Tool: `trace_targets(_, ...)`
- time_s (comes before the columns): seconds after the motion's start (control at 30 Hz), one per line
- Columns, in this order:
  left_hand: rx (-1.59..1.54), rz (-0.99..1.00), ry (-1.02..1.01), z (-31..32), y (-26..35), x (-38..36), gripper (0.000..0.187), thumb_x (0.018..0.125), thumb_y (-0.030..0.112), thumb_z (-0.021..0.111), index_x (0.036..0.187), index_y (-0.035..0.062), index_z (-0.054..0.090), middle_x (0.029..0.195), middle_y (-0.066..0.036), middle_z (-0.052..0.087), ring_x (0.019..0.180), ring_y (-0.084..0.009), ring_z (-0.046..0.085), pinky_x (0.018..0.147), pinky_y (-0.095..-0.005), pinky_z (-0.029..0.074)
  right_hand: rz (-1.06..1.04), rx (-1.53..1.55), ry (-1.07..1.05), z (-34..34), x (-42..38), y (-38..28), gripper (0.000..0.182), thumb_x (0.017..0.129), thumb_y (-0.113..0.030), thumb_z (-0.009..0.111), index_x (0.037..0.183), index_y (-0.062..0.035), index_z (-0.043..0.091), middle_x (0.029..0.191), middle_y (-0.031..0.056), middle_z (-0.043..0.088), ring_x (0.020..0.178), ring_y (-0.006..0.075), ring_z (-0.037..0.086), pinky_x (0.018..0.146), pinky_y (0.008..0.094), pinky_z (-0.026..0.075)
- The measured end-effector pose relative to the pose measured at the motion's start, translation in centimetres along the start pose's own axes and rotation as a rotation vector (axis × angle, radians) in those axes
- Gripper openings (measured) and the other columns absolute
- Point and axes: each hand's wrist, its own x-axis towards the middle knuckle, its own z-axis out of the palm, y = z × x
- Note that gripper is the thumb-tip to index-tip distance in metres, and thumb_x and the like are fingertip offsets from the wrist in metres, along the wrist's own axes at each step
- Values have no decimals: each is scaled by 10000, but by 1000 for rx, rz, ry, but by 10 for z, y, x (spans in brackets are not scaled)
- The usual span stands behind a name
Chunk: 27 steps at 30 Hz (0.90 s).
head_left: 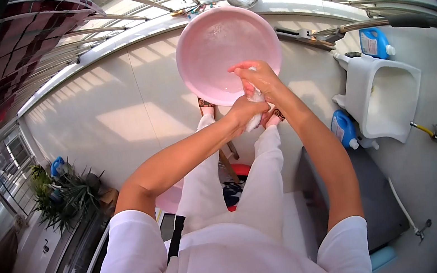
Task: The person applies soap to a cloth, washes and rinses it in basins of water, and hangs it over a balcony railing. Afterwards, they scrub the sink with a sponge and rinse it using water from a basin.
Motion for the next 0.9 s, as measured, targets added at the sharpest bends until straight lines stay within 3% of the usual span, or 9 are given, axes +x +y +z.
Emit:
trace_targets(0.07, 66, 97, 122, -4, -16, 19, 113, 754, 96, 619, 825, 47, 547, 641, -54, 561, 523, -130, 526, 451, -272, 414, -24, -37, 114, -2, 12, 14, 218, 862, -107, 546, 996, 42, 633, 500, 26, 477, 397, 101, 429, 383, 267, 363)
trace_targets(0.1, 136, 109, 196, -5, -19, 24, 193, 715, 138, 673, 830, 17, 575, 696, -59, 602, 611, -150, 585, 555, -288, 469, -38, -57, 173, -3, 16, 20, 209, 865, -103, 542, 979, 46, 635, 496, 32, 478, 389, 108, 426, 377, 271, 360)
trace_targets(0.3, 563, 243, 516, -2, -39, 46, 435, 706, 280, 704, 942, -67, 593, 863, -217, 667, 801, -316, 666, 700, -390, 505, -53, -256, 410, 3, 18, 31, 179, 870, -113, 545, 935, 12, 655, 481, 55, 497, 392, 126, 464, 383, 286, 372)
trace_targets(0.4, 589, 423, 661, 9, -42, 36, 462, 705, 282, 696, 978, -76, 594, 881, -254, 659, 841, -359, 656, 718, -411, 496, -167, -395, 527, 9, 15, 34, 182, 863, -132, 551, 894, 2, 670, 486, 77, 531, 409, 150, 507, 427, 308, 413)
trace_targets(0.5, 616, 411, 631, 14, -36, 24, 473, 742, 312, 676, 1015, -66, 593, 934, -280, 640, 934, -409, 617, 773, -428, 478, -287, -497, 610, 12, 11, 32, 197, 859, -149, 554, 861, 3, 679, 507, 99, 564, 437, 177, 547, 489, 325, 451)
trace_targets(0.9, 698, 569, 655, 37, -24, -36, 404, 786, 288, 625, 997, -57, 605, 940, -274, 635, 926, -403, 610, 783, -450, 477, -411, -548, 732, 54, -39, -8, 192, 866, -143, 559, 857, 0, 687, 561, 114, 594, 472, 189, 581, 519, 331, 461)
